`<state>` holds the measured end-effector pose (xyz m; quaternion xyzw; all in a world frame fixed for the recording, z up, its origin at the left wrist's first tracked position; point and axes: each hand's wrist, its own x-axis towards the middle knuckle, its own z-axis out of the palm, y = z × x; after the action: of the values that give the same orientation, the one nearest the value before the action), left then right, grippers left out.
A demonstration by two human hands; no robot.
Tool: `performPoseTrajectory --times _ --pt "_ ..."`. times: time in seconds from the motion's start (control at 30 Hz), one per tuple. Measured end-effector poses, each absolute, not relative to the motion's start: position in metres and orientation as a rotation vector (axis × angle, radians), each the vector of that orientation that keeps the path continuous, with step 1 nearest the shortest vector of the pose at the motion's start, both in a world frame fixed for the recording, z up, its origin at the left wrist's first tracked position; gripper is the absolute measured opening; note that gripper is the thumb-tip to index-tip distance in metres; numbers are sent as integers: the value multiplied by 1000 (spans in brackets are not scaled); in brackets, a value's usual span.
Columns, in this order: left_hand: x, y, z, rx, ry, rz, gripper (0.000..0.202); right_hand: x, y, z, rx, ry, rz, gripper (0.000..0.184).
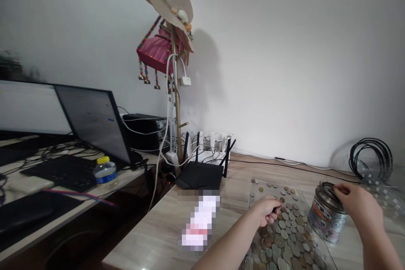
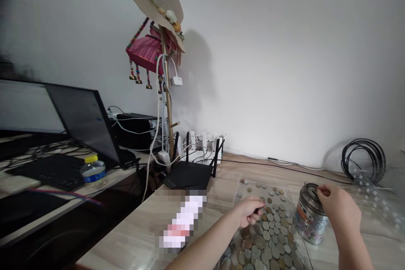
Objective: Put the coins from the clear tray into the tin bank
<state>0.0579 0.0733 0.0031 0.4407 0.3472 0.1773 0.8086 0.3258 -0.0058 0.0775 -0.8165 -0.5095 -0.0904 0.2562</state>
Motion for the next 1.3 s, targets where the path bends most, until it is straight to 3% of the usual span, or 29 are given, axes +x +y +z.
performPoseTrajectory --times 0.23,0.47,0.6,0.77,0.83,1.03,1.17,1.3 --pt "58 78 0 711 677 500 6 328 -10 70 -2206 -1331 -279 35" --pt "57 66 8 1022 653 621 23 275 -14 86 -1900 -1304 -531 38" --pt "57 58 14 1111 593 609 49 226 2 72 -1701 -1768 -4 33" --pt "58 56 15 1109 508 561 44 204 19 51 -1482 -2018 502 25" --pt "58 58 13 1080 489 488 36 210 16 54 -1505 -1963 419 23" --pt "59 69 5 931 683 533 18 258 -9 80 -1825 -1419 -492 30" --pt "60 73 2 869 777 704 27 293 -12 78 -2084 -1337 -492 32" --pt "59 74 0 908 734 720 22 315 -10 70 -2213 -1298 -382 30"
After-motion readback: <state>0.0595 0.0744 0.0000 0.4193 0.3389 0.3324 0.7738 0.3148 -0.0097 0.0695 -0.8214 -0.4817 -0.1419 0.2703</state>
